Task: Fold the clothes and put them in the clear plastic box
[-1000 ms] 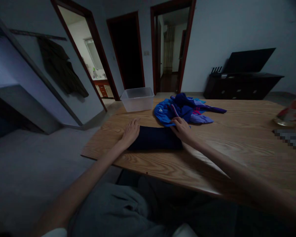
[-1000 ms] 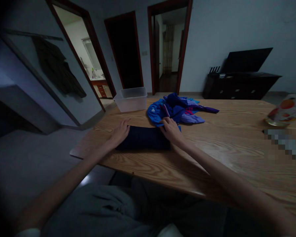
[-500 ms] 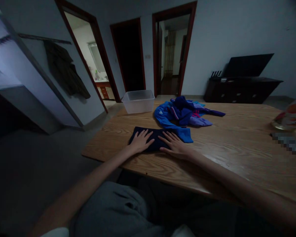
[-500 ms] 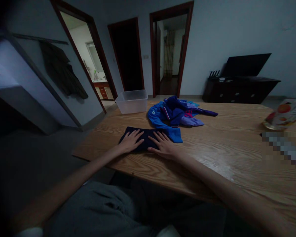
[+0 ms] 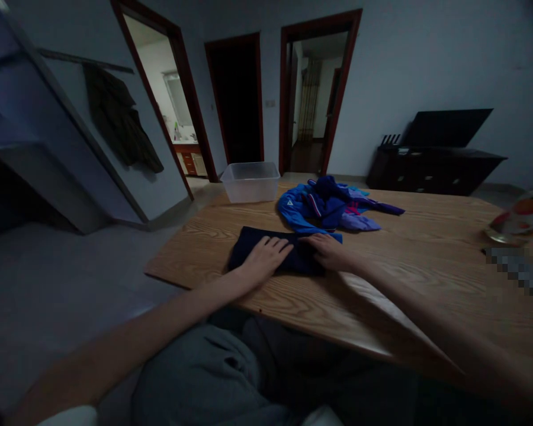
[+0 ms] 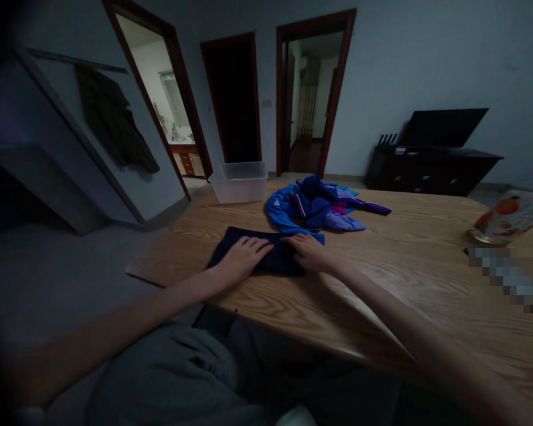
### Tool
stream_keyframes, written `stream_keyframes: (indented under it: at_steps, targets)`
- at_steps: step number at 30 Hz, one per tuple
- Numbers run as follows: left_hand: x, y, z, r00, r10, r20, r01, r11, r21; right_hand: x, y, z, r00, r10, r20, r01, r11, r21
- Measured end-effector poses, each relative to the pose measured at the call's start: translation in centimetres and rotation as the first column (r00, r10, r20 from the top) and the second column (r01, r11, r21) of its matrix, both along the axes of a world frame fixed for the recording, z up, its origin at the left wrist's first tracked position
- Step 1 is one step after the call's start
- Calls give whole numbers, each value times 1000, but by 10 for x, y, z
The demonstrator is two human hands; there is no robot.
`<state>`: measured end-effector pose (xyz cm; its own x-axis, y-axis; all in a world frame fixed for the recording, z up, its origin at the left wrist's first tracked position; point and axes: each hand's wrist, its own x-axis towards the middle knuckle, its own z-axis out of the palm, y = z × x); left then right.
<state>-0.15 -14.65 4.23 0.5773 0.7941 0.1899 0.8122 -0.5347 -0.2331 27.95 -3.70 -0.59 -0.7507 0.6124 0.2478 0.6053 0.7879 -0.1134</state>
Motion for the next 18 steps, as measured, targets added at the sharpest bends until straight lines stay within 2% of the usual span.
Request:
stream_keyframes:
  at_steps: [1,4,6,8,11,14,16,18]
  targets:
    - [8,-10,-3,999,-27,25,28,1000,-10,4,5,5,998,58,7,-58,998,-20]
    - [18,-24,-12,1000,10,24,-9,999,-39,17,15,13,979,198,38,-197,980,-28]
    - [10,-19,-14,998,-47,-39,44,996,-71,22,12,17,974,219,65,-220,976,5]
    - [-8,-6,-11,986,-151,-64,142,982,-125,20,0,19,976,204,76,-207,978,35]
    - [-46,8,-3,970,-245,-7,240,955,-173,8,-39,21,980,184,82,-190,979,78]
    - [-80,-3,-4,980,-177,91,192,962,-194,-9,-94,21,976,212,49,-216,970,110]
    - [-94,-22,-6,981,-109,161,143,964,-222,-17,-124,24,961,277,-3,-277,960,48]
    - [-99,-44,-6,974,-88,210,142,956,-256,-21,-138,30,939,339,-63,-345,932,-110]
